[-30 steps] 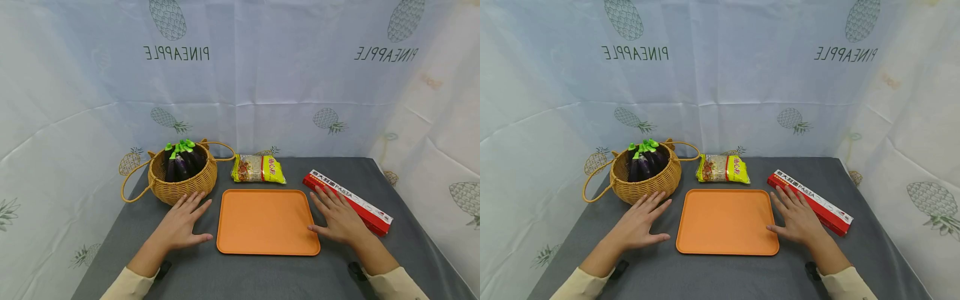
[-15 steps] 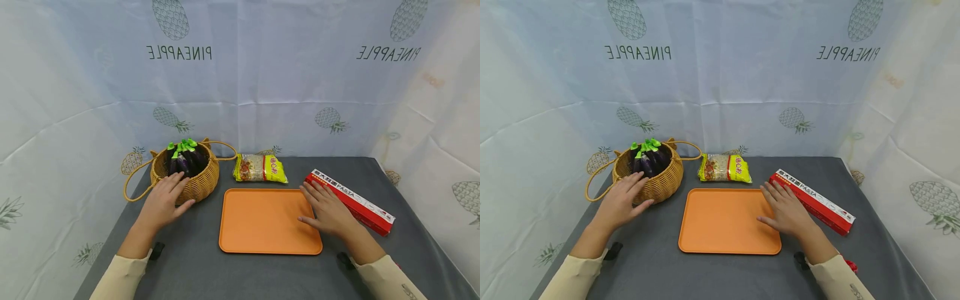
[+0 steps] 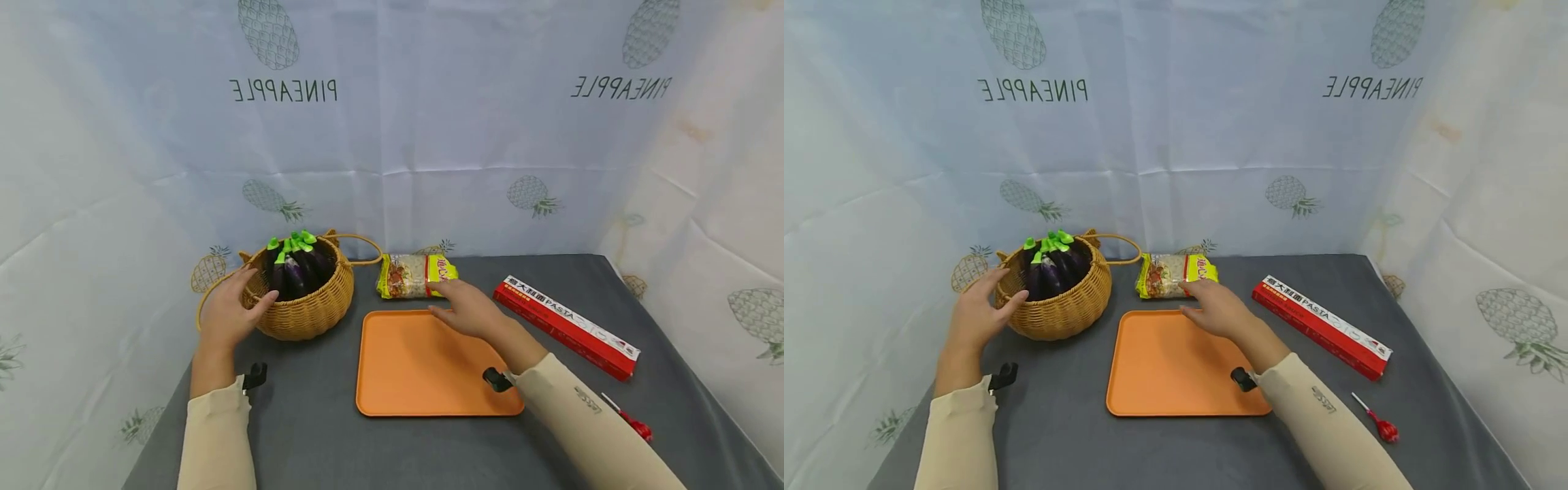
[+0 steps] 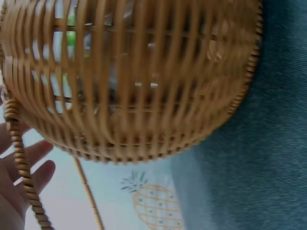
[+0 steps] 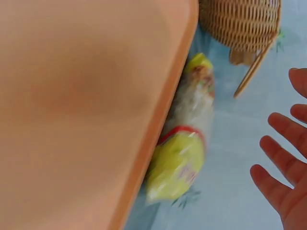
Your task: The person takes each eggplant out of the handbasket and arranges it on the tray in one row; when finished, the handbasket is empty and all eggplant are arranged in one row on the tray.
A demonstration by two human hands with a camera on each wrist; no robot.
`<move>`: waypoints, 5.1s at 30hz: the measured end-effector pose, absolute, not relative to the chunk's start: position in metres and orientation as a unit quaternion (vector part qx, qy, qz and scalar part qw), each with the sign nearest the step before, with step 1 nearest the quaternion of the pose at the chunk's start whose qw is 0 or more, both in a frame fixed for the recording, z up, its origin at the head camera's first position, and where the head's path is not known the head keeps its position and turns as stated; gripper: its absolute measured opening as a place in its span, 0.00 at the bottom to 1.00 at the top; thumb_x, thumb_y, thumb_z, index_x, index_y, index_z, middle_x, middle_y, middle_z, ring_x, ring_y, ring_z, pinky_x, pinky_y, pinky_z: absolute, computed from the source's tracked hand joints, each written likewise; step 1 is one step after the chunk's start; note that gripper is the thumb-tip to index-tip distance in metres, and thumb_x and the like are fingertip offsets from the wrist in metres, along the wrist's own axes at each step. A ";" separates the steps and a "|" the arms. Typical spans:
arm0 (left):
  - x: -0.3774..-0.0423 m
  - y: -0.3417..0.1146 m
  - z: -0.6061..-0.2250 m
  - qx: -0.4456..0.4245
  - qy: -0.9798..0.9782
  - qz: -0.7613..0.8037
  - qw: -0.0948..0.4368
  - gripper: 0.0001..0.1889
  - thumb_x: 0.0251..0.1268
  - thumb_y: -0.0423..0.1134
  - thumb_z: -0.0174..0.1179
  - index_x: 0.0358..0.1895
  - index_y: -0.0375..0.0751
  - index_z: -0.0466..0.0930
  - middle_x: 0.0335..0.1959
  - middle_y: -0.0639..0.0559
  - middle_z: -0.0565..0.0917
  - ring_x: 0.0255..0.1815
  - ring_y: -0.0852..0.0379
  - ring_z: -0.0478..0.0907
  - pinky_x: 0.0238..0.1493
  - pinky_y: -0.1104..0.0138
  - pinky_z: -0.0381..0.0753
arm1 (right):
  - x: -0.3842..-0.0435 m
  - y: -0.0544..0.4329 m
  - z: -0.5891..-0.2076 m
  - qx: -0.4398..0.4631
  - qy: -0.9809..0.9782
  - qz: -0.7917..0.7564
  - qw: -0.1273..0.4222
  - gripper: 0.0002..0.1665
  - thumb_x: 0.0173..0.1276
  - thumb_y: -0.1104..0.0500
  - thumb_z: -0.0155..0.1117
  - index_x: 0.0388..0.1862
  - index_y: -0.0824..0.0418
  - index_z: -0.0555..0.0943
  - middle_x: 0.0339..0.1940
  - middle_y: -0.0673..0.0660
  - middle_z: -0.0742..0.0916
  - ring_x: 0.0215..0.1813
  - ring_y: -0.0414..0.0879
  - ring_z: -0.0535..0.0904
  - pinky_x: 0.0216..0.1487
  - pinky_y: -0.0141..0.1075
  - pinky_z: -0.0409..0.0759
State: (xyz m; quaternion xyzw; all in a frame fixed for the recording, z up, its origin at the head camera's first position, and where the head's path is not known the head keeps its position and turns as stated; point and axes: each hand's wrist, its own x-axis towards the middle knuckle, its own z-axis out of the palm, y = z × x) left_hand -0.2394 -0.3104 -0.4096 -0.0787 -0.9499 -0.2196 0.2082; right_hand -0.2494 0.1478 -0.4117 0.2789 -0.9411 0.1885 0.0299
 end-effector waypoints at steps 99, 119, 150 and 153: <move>-0.237 -0.321 -0.441 0.006 -0.934 -0.323 0.151 0.42 0.58 0.62 0.65 0.69 0.41 0.62 0.68 0.36 0.67 0.61 0.32 0.70 0.56 0.38 0.70 | -0.386 -0.086 -0.389 0.261 -0.932 0.248 0.039 0.26 0.65 0.49 0.69 0.61 0.51 0.79 0.51 0.49 0.82 0.51 0.43 0.78 0.48 0.38 0.78; -0.238 -0.323 -0.444 0.013 -0.929 -0.329 0.168 0.40 0.57 0.62 0.65 0.68 0.44 0.64 0.65 0.35 0.70 0.58 0.33 0.72 0.55 0.38 0.71 | -0.366 -0.071 -0.355 0.315 -0.848 0.421 0.060 0.25 0.68 0.50 0.67 0.62 0.51 0.76 0.56 0.48 0.80 0.58 0.41 0.74 0.54 0.37 0.76; -0.239 -0.325 -0.450 0.013 -0.931 -0.325 0.162 0.41 0.58 0.64 0.63 0.69 0.46 0.62 0.61 0.33 0.71 0.57 0.33 0.71 0.51 0.37 0.70 | -0.285 0.056 -0.412 0.204 -0.768 0.604 0.056 0.24 0.66 0.51 0.69 0.59 0.54 0.76 0.48 0.53 0.80 0.48 0.48 0.77 0.45 0.44 0.80; -0.240 -0.324 -0.449 0.009 -0.930 -0.328 0.165 0.41 0.58 0.64 0.64 0.69 0.46 0.63 0.61 0.33 0.72 0.57 0.33 0.71 0.51 0.37 0.70 | -0.275 0.059 -0.425 0.178 -0.770 0.612 0.028 0.25 0.66 0.51 0.68 0.60 0.55 0.75 0.50 0.55 0.79 0.48 0.50 0.76 0.44 0.43 0.79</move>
